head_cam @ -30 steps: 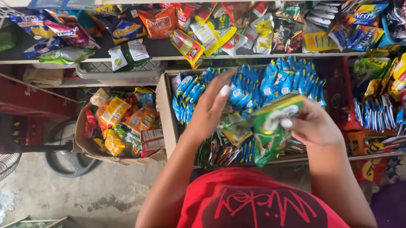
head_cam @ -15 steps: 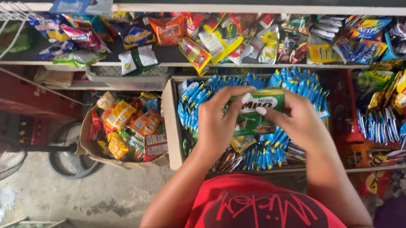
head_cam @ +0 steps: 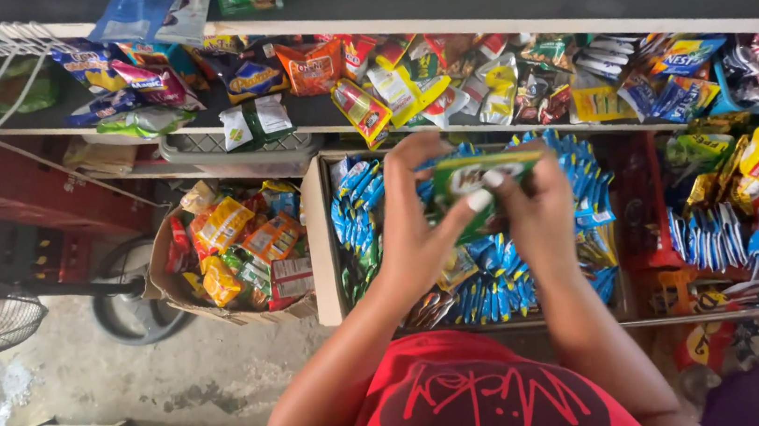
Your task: The person organizes packets of Nescafe and Milo on a store shelf. They pick up stacks of blue Nescafe packets and place them on a wire rack, then gather green Milo packets and arrange them on the shelf below.
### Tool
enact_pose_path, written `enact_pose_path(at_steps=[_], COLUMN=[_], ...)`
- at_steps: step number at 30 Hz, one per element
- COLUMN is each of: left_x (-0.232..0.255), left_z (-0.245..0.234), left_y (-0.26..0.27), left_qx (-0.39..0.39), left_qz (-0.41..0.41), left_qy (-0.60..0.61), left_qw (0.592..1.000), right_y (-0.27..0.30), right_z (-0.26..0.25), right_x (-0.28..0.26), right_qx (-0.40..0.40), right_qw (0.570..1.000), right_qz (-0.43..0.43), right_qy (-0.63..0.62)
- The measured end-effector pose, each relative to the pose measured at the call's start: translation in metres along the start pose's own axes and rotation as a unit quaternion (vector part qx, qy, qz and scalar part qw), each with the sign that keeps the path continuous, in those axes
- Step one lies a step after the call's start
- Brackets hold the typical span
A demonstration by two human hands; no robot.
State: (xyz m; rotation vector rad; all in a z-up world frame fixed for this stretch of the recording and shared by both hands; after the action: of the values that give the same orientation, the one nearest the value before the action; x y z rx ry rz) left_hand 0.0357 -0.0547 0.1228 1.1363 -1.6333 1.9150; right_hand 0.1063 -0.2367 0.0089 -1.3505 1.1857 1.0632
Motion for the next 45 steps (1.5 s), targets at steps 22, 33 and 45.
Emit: enact_pose_path(at_steps=[22, 33, 45], left_x=[-0.134, -0.166, -0.048], left_z=[0.042, 0.028, 0.036], left_y=[0.068, 0.041, 0.011], left_qx=[-0.249, -0.029, -0.143], left_qz=[-0.112, -0.25, -0.186], left_qy=[-0.058, 0.159, 0.064], left_qw=[0.96, 0.955, 0.97], right_y=[0.012, 0.046, 0.041], right_z=[-0.04, -0.044, -0.012], right_x=[-0.081, -0.077, -0.087], right_qx=[0.057, 0.069, 0.015], right_qw=[0.962, 0.98, 0.987], right_qz=[-0.182, -0.162, -0.159], right_qy=[-0.193, -0.096, -0.035])
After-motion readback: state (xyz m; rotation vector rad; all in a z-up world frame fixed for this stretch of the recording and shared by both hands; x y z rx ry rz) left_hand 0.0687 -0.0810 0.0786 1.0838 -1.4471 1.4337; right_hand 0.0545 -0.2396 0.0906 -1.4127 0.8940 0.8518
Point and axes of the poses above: each hand's wrist, its own y-axis away from the middle knuckle, its own z-axis out of the palm, x = y × z, the point moved 10 cm from there along -y, towards the middle knuckle, and after that the axes turned 3 degrees about x, right-handed, at the moved point
